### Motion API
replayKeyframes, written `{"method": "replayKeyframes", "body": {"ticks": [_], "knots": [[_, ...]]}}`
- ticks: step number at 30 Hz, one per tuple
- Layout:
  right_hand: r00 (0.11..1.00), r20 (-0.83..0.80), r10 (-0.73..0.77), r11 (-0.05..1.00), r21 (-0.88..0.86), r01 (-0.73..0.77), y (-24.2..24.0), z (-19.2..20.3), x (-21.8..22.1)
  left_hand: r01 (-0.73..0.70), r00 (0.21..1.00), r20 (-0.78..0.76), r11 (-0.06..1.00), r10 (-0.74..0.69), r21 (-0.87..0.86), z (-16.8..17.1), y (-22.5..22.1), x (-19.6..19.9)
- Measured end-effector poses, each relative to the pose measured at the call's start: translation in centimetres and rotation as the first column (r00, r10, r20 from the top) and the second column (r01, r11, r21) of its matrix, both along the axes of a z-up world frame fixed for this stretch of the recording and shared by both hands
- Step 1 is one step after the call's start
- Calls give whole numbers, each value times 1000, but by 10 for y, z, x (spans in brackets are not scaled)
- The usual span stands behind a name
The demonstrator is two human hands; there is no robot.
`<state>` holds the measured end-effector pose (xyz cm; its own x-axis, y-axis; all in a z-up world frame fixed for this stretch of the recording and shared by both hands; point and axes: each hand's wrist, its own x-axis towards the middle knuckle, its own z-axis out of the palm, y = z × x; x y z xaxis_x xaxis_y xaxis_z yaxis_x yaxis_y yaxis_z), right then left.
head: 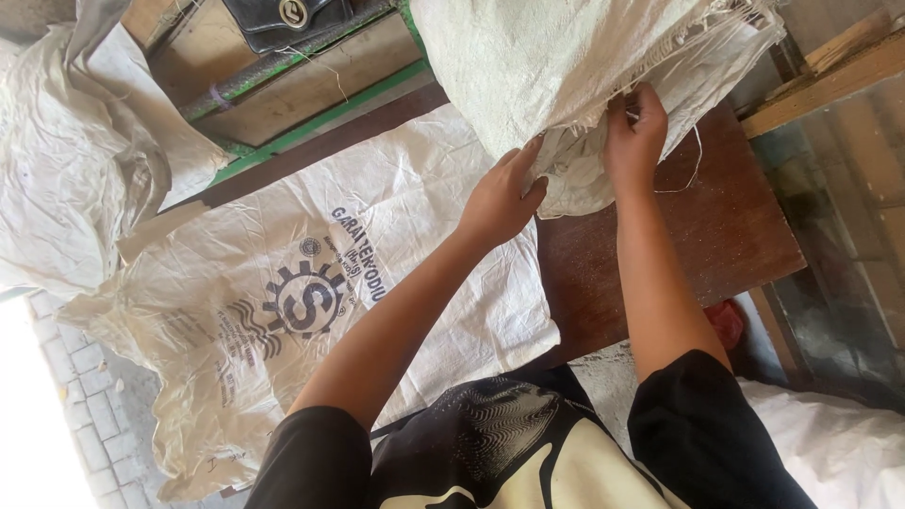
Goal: Folding and stacking large white plastic salt sacks on a wooden table.
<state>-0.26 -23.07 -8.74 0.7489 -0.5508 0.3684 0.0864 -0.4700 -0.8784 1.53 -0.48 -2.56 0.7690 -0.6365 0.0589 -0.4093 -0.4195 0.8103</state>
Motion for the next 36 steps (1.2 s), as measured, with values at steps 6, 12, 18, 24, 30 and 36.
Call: {"method": "replayKeyframes", "body": {"ticks": [6, 12, 18, 24, 30, 36], "knots": [[991, 132, -23, 987, 159, 1, 15, -6, -2, 30, 998, -61, 997, -26, 64, 7, 2, 3], [989, 117, 91, 977, 180, -111, 18, -14, -11, 30, 998, -59, 999, -27, 43, 8, 1, 3], [962, 256, 92, 954, 254, -159, 29, -1, -13, 28, 1000, 9, 999, -28, -43, 2, 1, 6], [998, 62, 32, 978, -207, -18, 49, 5, -10, -28, 1000, 10, 998, 28, -62, 20, 3, 7], [996, 18, 86, 957, 277, -87, 41, -30, -12, -20, 994, 109, 996, 30, -88, 12, 4, 8], [972, 230, -47, 935, -333, 123, 76, -1, -28, -49, 996, 65, 989, 58, -141, 10, 3, 6]]}}
